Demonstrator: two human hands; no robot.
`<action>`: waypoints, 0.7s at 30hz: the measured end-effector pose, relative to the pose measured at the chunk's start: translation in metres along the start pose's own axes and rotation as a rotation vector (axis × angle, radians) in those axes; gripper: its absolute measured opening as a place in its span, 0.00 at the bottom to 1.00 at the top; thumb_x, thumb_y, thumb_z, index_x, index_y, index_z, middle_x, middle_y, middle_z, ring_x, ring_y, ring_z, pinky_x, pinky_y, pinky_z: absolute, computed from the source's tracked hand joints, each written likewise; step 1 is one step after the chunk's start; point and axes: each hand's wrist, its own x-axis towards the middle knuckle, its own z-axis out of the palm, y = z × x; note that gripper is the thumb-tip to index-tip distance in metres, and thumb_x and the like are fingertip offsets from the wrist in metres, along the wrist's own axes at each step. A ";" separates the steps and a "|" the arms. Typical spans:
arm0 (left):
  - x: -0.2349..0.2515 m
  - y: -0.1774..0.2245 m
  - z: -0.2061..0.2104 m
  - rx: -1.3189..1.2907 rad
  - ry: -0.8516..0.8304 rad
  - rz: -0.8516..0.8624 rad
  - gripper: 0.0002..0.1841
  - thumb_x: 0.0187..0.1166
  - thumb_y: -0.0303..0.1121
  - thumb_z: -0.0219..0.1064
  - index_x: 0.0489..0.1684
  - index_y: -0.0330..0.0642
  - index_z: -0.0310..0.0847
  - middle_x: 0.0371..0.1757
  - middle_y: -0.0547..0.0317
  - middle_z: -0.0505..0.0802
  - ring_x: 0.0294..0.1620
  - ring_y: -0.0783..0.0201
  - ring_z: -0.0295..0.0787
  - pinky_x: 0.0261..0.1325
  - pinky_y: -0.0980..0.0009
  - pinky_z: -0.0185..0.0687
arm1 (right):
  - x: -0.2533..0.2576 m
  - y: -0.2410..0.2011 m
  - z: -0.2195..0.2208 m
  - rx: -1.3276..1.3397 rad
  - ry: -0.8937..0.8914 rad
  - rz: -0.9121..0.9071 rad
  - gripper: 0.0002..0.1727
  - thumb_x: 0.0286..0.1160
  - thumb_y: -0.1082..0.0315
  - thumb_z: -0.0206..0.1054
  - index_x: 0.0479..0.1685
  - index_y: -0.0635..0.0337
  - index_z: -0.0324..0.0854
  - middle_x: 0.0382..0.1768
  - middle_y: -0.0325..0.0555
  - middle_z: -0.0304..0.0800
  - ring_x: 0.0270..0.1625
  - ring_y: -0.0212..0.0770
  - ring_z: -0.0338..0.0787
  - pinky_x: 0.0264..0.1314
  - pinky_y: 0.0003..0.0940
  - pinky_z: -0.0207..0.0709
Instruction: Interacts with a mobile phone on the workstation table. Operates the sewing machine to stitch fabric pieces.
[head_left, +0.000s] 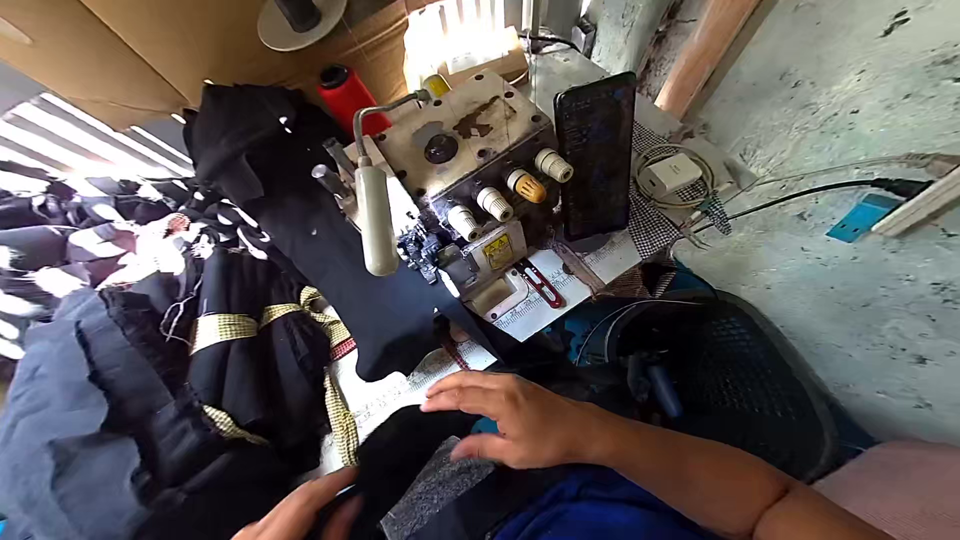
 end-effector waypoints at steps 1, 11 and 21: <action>0.027 0.006 0.018 -0.028 -0.059 0.069 0.13 0.86 0.37 0.65 0.53 0.36 0.87 0.45 0.50 0.97 0.46 0.71 0.94 0.51 0.72 0.88 | 0.002 -0.002 0.000 0.064 0.022 -0.044 0.33 0.72 0.58 0.78 0.74 0.69 0.79 0.75 0.57 0.81 0.82 0.47 0.77 0.87 0.39 0.69; 0.079 0.005 -0.024 -0.064 -0.288 0.144 0.11 0.84 0.39 0.69 0.48 0.42 0.92 0.38 0.52 0.97 0.38 0.71 0.93 0.42 0.71 0.85 | -0.022 0.012 0.018 0.202 -0.223 0.049 0.14 0.87 0.66 0.62 0.40 0.68 0.88 0.26 0.52 0.89 0.32 0.44 0.91 0.37 0.44 0.82; 0.135 -0.020 0.033 -0.034 0.029 0.186 0.15 0.86 0.44 0.62 0.41 0.48 0.93 0.44 0.67 0.95 0.48 0.78 0.89 0.52 0.77 0.84 | -0.029 0.026 0.010 0.260 0.060 0.314 0.14 0.88 0.65 0.61 0.47 0.67 0.87 0.35 0.48 0.92 0.40 0.33 0.91 0.46 0.34 0.85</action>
